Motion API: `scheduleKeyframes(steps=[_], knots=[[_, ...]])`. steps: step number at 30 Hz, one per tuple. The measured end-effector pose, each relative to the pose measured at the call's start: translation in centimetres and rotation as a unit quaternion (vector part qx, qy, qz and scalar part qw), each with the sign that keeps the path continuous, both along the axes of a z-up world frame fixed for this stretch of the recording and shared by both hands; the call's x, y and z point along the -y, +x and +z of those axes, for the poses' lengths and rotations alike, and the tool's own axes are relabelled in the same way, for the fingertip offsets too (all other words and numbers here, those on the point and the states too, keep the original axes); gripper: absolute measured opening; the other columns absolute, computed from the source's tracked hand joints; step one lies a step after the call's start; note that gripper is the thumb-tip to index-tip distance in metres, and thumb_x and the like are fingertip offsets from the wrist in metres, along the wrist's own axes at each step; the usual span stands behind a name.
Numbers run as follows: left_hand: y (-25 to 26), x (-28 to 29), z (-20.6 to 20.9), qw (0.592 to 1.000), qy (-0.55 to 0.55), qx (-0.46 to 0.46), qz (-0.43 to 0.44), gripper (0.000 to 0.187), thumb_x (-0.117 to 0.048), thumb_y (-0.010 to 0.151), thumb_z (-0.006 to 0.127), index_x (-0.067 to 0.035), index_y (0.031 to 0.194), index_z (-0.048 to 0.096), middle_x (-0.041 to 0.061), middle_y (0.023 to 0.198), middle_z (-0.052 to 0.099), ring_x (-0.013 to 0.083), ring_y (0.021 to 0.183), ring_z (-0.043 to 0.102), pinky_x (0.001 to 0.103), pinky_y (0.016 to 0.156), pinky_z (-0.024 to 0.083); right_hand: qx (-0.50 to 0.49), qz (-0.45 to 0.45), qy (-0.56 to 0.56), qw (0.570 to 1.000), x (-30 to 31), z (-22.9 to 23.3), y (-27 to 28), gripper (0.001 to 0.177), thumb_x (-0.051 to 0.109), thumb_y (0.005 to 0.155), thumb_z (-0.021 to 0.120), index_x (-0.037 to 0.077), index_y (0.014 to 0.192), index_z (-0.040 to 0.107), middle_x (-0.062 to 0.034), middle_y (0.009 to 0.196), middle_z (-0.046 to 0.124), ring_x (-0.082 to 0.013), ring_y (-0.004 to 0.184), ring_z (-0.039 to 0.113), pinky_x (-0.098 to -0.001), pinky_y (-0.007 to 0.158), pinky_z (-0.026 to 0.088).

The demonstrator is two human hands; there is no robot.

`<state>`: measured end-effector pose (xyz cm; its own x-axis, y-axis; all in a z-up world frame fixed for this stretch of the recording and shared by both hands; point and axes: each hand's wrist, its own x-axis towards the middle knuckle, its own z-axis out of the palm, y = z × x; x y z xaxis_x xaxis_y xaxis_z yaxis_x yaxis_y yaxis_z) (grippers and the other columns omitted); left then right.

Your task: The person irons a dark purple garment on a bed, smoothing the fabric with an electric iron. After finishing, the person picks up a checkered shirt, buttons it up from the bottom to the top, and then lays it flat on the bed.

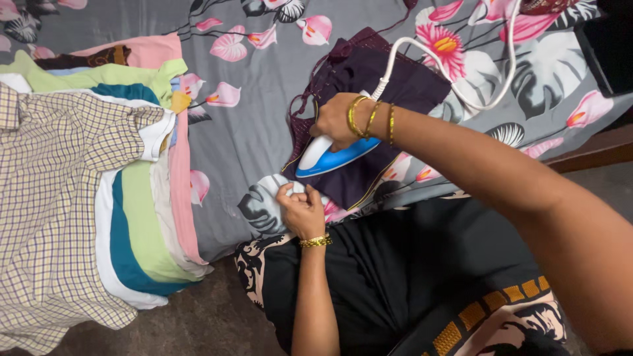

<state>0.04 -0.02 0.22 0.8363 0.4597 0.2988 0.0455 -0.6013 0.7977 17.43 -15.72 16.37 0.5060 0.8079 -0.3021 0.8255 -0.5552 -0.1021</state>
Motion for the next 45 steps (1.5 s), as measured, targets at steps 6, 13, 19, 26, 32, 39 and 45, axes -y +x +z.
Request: scheduleKeyframes(steps=[6,13,19,26,32,39,45], knots=[[0.0,-0.2,1.1,0.999,0.006,-0.038,-0.017,0.045,-0.02,0.091,0.069,-0.014,0.135,0.06,-0.001,0.056,0.063,0.0193,0.049,0.063,0.037,0.052,0.049,-0.023,-0.073,-0.031,0.997,-0.6,-0.2,-1.5,0.044,0.039,0.076,0.08,0.013,0.11,0.073,-0.0151,0.095,0.075,-0.0361,0.093,0.073,-0.0487,0.081,0.058],[0.4,-0.7,1.3,0.998,0.026,-0.049,-0.022,0.051,-0.023,0.087,0.071,-0.018,0.138,0.064,-0.001,0.055,0.063,0.0193,0.048,0.062,0.037,0.052,0.049,-0.085,-0.214,-0.041,0.972,-0.6,0.3,-3.4,0.048,0.047,0.079,0.079,0.014,0.115,0.074,-0.0165,0.103,0.075,-0.0365,0.101,0.071,-0.0486,0.088,0.057],[0.5,-0.9,1.3,0.995,0.007,-0.093,-0.023,0.055,-0.026,0.087,0.072,-0.023,0.14,0.063,-0.002,0.053,0.063,0.0193,0.047,0.063,0.038,0.052,0.049,-0.122,-0.338,0.005,0.933,-0.4,-1.0,-5.9,0.053,0.051,0.079,0.079,0.011,0.114,0.074,-0.0198,0.106,0.074,-0.0381,0.103,0.071,-0.0471,0.092,0.056],[0.8,-1.4,2.3,0.989,0.013,-0.142,-0.048,0.063,-0.03,0.086,0.068,-0.024,0.147,0.055,-0.001,0.056,0.067,0.0226,0.051,0.066,0.04,0.055,0.052,-0.165,-0.297,0.037,0.94,0.9,-3.9,-6.6,0.063,0.058,0.079,0.077,0.003,0.109,0.072,-0.0231,0.102,0.074,-0.0392,0.101,0.072,-0.046,0.092,0.056],[1.0,-1.7,2.5,0.982,0.02,-0.181,-0.057,0.07,-0.03,0.084,0.068,-0.026,0.152,0.049,0.001,0.058,0.069,0.0244,0.053,0.067,0.041,0.056,0.052,-0.157,-0.32,0.061,0.932,0.0,-3.9,-7.6,0.064,0.058,0.08,0.076,0.001,0.11,0.071,-0.0244,0.102,0.073,-0.0405,0.101,0.071,-0.0467,0.092,0.055],[1.1,-1.9,2.1,0.978,0.017,-0.198,-0.063,0.077,-0.03,0.083,0.072,-0.026,0.154,0.044,0.001,0.059,0.069,0.0249,0.055,0.068,0.041,0.058,0.051,-0.139,-0.367,0.084,0.916,-3.4,-3.3,-6.4,0.066,0.056,0.082,0.076,-0.003,0.112,0.071,-0.0275,0.107,0.072,-0.0406,0.105,0.071,-0.046,0.094,0.056],[1.3,-1.9,2.0,0.978,0.025,-0.202,-0.056,0.075,-0.03,0.083,0.071,-0.028,0.154,0.046,0.001,0.058,0.069,0.0249,0.055,0.067,0.041,0.058,0.051,-0.141,-0.363,0.081,0.918,-2.9,-4.0,-6.9,0.066,0.054,0.082,0.076,-0.003,0.115,0.068,-0.0288,0.104,0.07,-0.0423,0.101,0.07,-0.0481,0.09,0.056]])
